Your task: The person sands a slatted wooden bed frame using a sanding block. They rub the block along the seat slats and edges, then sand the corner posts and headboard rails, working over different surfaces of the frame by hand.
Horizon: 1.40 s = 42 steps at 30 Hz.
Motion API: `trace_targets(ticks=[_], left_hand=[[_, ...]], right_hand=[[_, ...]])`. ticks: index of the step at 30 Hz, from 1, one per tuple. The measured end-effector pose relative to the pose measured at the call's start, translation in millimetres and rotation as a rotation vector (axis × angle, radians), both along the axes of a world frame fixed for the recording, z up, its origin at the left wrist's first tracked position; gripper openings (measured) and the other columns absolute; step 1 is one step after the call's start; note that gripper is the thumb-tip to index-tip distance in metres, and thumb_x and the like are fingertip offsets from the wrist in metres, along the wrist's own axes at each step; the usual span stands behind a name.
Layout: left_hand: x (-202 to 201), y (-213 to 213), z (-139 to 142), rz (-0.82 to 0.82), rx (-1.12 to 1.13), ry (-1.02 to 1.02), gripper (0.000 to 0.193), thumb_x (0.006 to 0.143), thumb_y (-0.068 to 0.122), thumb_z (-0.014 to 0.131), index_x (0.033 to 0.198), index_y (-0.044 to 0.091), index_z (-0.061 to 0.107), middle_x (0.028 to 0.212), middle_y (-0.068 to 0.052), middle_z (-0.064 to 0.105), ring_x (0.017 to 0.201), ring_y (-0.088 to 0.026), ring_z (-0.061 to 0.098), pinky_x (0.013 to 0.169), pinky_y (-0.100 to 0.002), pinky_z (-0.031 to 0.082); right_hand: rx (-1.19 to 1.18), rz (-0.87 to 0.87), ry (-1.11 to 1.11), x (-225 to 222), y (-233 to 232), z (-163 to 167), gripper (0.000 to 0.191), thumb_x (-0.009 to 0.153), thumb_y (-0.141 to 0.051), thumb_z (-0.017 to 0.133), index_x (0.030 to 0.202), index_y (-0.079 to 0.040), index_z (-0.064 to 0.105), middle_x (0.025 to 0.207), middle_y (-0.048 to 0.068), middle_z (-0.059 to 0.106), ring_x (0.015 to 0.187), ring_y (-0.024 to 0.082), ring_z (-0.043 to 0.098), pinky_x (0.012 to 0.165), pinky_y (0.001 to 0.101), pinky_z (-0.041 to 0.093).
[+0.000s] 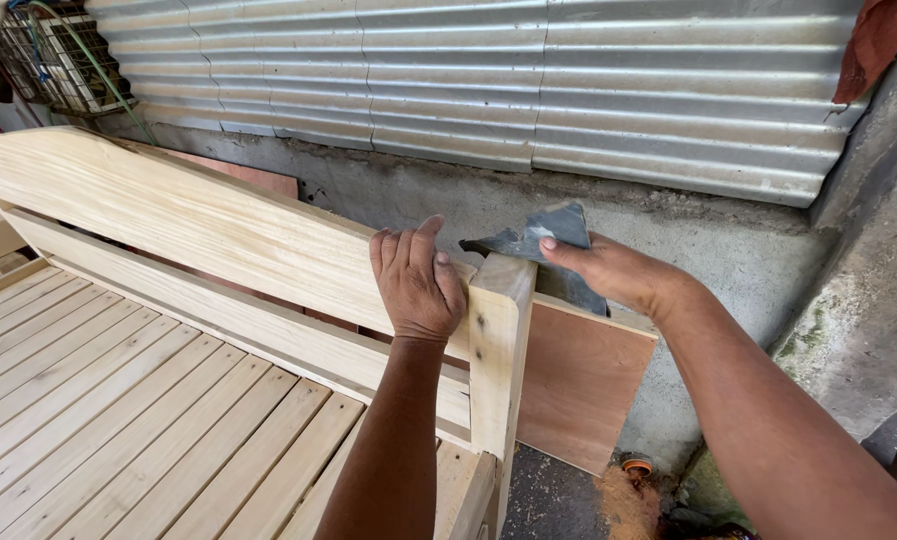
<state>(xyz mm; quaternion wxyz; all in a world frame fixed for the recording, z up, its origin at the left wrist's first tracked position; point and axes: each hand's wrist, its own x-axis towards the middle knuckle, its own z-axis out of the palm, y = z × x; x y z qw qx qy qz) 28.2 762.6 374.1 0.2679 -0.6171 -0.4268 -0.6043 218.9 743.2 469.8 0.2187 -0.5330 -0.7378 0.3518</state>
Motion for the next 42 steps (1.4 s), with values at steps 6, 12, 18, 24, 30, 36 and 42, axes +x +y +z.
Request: trace_targets(ticks=[6, 12, 18, 24, 30, 36, 42], left_hand=[[0, -2, 2, 0.001, 0.007, 0.015, 0.04, 0.093, 0.02, 0.045, 0.125, 0.004, 0.062, 0.101, -0.013, 0.063, 0.101, -0.032, 0.056, 0.115, -0.054, 0.035], [0, -2, 3, -0.004, 0.017, 0.009, 0.04, 0.093, 0.02, 0.044, 0.123, 0.004, 0.063, 0.098, -0.013, 0.062, 0.098, -0.032, 0.056, 0.115, -0.054, 0.035], [0, -1, 2, -0.015, 0.018, 0.001, 0.038, 0.096, 0.021, 0.043, 0.123, 0.004, 0.063, 0.098, -0.012, 0.062, 0.099, -0.032, 0.056, 0.116, -0.054, 0.035], [-1, -1, 2, -0.011, 0.023, 0.02, 0.039, 0.093, 0.02, 0.044, 0.123, 0.004, 0.063, 0.098, -0.013, 0.062, 0.099, -0.032, 0.056, 0.114, -0.054, 0.035], [-1, 0, 0, -0.017, 0.031, 0.009, 0.039, 0.092, 0.019, 0.045, 0.123, 0.003, 0.063, 0.098, -0.013, 0.061, 0.098, -0.033, 0.055, 0.113, -0.054, 0.037], [-2, 0, 0, -0.016, 0.029, 0.021, 0.038, 0.094, 0.019, 0.045, 0.123, 0.003, 0.063, 0.099, -0.013, 0.062, 0.099, -0.033, 0.055, 0.114, -0.054, 0.036], [0, 2, 0, -0.013, 0.03, 0.01, 0.039, 0.094, 0.021, 0.044, 0.122, 0.004, 0.064, 0.098, -0.013, 0.061, 0.098, -0.033, 0.055, 0.114, -0.055, 0.036]], right_hand=[[-0.027, 0.13, 0.016, -24, -7, 17, 0.094, 0.084, -0.078, 0.046, 0.152, -0.013, 0.048, 0.151, 0.023, 0.052, 0.146, 0.037, 0.043, 0.121, 0.0567, 0.034], [-0.072, -0.068, -0.021, -4, -8, 10, 0.089, 0.085, -0.075, 0.045, 0.16, -0.028, 0.037, 0.162, 0.015, 0.039, 0.154, 0.035, 0.028, 0.122, 0.0616, 0.023], [-0.083, 0.045, 0.054, -15, 5, 3, 0.089, 0.084, -0.073, 0.047, 0.157, -0.022, 0.038, 0.161, 0.018, 0.041, 0.152, 0.035, 0.033, 0.122, 0.0605, 0.026], [-0.071, -0.05, -0.007, -4, 2, 0, 0.088, 0.083, -0.073, 0.044, 0.159, -0.028, 0.034, 0.162, 0.015, 0.038, 0.152, 0.034, 0.031, 0.12, 0.0604, 0.026], [-0.05, -0.035, 0.003, 1, 6, -1, 0.095, 0.08, -0.076, 0.048, 0.159, -0.026, 0.034, 0.163, 0.015, 0.038, 0.154, 0.035, 0.03, 0.121, 0.0584, 0.027], [-0.078, -0.025, 0.016, -5, 13, -8, 0.098, 0.081, -0.077, 0.047, 0.161, -0.021, 0.031, 0.162, 0.019, 0.039, 0.153, 0.038, 0.031, 0.121, 0.0623, 0.026], [-0.009, -0.048, 0.002, 23, 4, -10, 0.096, 0.083, -0.079, 0.045, 0.161, -0.024, 0.03, 0.164, 0.018, 0.034, 0.155, 0.036, 0.025, 0.123, 0.0622, 0.024]])
